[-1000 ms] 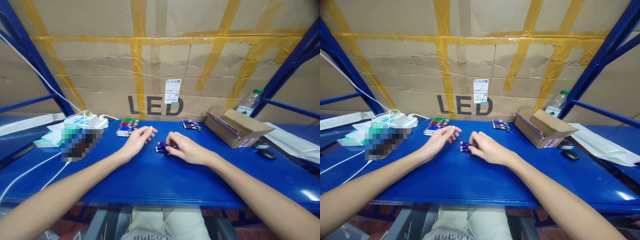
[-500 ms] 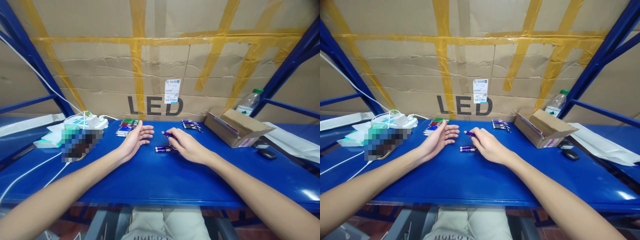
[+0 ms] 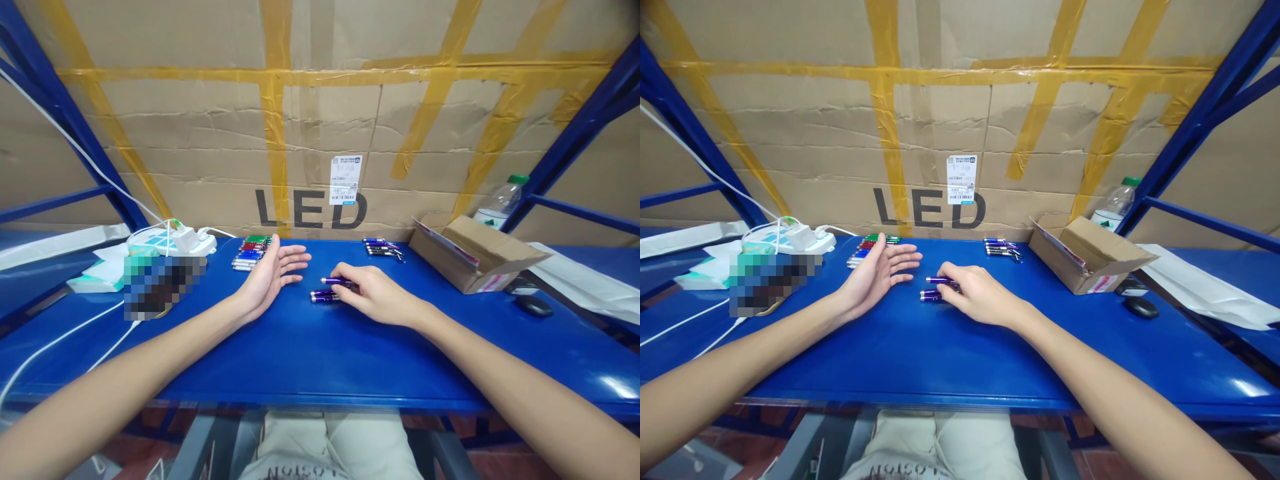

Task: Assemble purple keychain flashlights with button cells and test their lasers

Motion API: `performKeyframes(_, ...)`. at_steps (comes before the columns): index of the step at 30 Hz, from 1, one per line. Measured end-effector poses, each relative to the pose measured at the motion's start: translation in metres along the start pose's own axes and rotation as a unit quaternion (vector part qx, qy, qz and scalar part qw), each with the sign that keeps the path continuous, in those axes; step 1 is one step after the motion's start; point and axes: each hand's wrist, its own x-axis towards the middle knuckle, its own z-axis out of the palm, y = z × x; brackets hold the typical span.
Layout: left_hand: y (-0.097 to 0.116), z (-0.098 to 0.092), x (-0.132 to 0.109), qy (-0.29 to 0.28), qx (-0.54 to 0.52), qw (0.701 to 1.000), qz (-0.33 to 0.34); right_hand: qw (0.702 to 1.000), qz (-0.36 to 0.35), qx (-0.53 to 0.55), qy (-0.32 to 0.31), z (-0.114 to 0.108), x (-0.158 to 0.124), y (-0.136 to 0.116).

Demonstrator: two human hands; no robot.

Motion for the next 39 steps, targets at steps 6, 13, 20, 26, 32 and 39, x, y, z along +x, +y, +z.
performKeyframes(6, 0.0009, 0.0004, -0.0001, -0.005, -0.008, 1.0, 0.0, 1.0, 0.007, -0.009, -0.018, -0.001, 0.0001, -0.0007)
performKeyframes(13, 0.0033, 0.0013, -0.0013, -0.003, -0.026, 1.0, 0.017, 0.998, -0.021, -0.016, -0.048, -0.0025, 0.0003, -0.0038)
performKeyframes(20, 0.0037, 0.0012, -0.0024, -0.014, -0.032, 0.999, 0.021, 0.999, -0.003, -0.019, -0.037, -0.0018, 0.0002, -0.0019)
performKeyframes(26, 0.0022, -0.0004, -0.0015, -0.007, -0.03, 0.999, 0.022, 0.996, -0.004, -0.019, -0.087, -0.0017, 0.0002, -0.0053)
performKeyframes(32, 0.0027, 0.001, -0.0026, -0.011, -0.029, 0.999, 0.022, 0.998, 0.006, -0.005, -0.065, -0.0015, 0.0001, -0.0049)
performKeyframes(39, 0.0037, 0.0023, -0.0029, -0.005, -0.026, 1.0, 0.016, 0.995, -0.003, 0.014, -0.103, -0.0031, -0.0001, -0.009)
